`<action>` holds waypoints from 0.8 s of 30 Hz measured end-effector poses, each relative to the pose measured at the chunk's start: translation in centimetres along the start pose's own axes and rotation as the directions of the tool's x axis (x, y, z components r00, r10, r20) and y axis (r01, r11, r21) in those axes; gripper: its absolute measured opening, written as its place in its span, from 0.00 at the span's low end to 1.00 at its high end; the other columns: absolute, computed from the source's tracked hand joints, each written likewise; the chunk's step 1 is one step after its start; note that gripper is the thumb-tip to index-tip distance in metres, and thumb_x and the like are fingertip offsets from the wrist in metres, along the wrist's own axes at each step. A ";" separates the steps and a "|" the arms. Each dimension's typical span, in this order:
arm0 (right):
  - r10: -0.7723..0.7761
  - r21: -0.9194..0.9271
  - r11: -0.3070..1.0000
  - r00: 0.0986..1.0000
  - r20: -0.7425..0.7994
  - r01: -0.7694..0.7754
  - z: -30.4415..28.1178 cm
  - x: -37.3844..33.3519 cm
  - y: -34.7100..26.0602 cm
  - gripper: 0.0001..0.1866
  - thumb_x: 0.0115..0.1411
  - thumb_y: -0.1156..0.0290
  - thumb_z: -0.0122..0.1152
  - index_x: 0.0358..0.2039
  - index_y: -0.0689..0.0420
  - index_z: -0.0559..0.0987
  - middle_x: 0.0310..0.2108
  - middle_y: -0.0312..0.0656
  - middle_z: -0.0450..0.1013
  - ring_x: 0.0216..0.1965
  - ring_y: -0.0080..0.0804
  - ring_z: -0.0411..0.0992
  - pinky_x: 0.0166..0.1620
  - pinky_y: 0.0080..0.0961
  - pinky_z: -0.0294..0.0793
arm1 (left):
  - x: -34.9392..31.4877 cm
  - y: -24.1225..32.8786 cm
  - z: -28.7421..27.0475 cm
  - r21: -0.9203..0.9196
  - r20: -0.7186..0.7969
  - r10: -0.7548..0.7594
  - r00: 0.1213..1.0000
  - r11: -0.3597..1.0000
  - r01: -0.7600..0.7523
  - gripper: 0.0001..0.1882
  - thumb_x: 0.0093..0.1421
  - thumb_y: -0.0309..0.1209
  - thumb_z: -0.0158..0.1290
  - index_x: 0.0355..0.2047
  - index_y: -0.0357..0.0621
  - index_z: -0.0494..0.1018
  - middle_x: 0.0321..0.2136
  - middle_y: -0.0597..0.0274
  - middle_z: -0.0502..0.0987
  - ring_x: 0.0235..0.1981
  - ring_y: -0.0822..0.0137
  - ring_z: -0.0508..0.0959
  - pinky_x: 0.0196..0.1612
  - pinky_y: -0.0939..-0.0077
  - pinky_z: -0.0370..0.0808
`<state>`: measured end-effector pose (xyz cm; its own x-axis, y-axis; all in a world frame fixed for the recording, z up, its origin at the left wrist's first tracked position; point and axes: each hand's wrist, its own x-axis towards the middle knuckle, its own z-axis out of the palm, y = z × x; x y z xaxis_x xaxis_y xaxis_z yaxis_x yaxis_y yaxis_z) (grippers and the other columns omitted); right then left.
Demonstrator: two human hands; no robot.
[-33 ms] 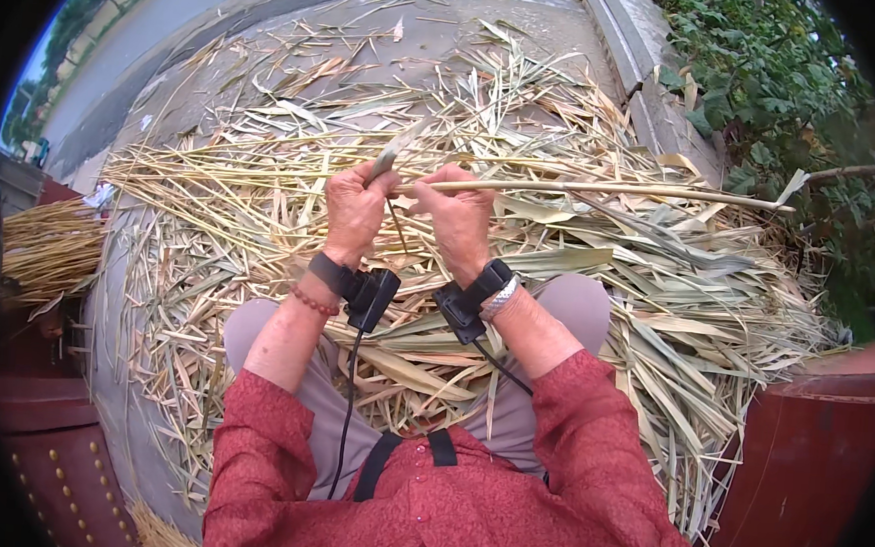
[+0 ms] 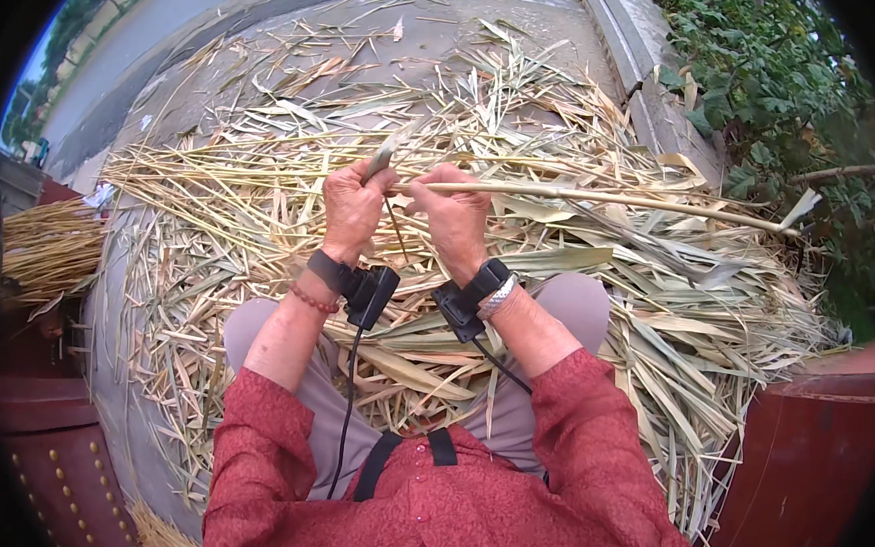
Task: Weaving or bundling dried reed stalks into mats or long strands while sitting on the ground.
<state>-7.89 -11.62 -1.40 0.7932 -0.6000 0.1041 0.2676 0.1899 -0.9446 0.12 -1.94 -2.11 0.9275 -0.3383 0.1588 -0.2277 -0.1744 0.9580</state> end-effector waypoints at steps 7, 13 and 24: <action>-0.027 -0.098 0.994 0.995 0.100 0.036 1.3 -0.6 -0.1 0.01 0.48 0.80 0.57 0.21 0.63 0.76 0.16 0.35 0.71 0.19 0.18 0.69 0.24 0.14 0.67 | 0.9 -0.3 -1.0 -0.295 -0.062 -0.133 0.989 0.949 0.109 0.04 0.50 0.25 0.53 0.26 0.37 0.76 0.16 0.67 0.74 0.16 0.81 0.69 0.20 0.84 0.64; 0.077 0.069 0.994 0.991 0.111 -0.085 1.1 0.1 0.6 0.02 0.51 0.77 0.56 0.24 0.62 0.74 0.21 0.39 0.72 0.22 0.23 0.71 0.26 0.15 0.71 | 1.7 -0.5 -2.3 -0.345 0.097 -0.139 0.986 0.924 0.164 0.05 0.51 0.26 0.53 0.27 0.36 0.75 0.17 0.68 0.74 0.17 0.81 0.69 0.20 0.86 0.65; 0.436 0.505 0.772 0.900 0.020 -0.385 -3.3 2.8 2.0 0.07 0.55 0.71 0.53 0.29 0.60 0.69 0.24 0.40 0.70 0.25 0.32 0.74 0.23 0.23 0.76 | -1.0 2.6 -1.6 -0.122 0.175 0.178 0.968 0.980 -0.158 0.05 0.51 0.21 0.50 0.29 0.38 0.74 0.12 0.70 0.69 0.14 0.81 0.66 0.17 0.85 0.62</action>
<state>-6.94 -15.47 -3.97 0.8410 -0.4419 -0.3120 0.1776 0.7704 -0.6124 -0.92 -0.55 0.58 0.8059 -0.5205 0.2822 -0.3331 -0.0046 0.9429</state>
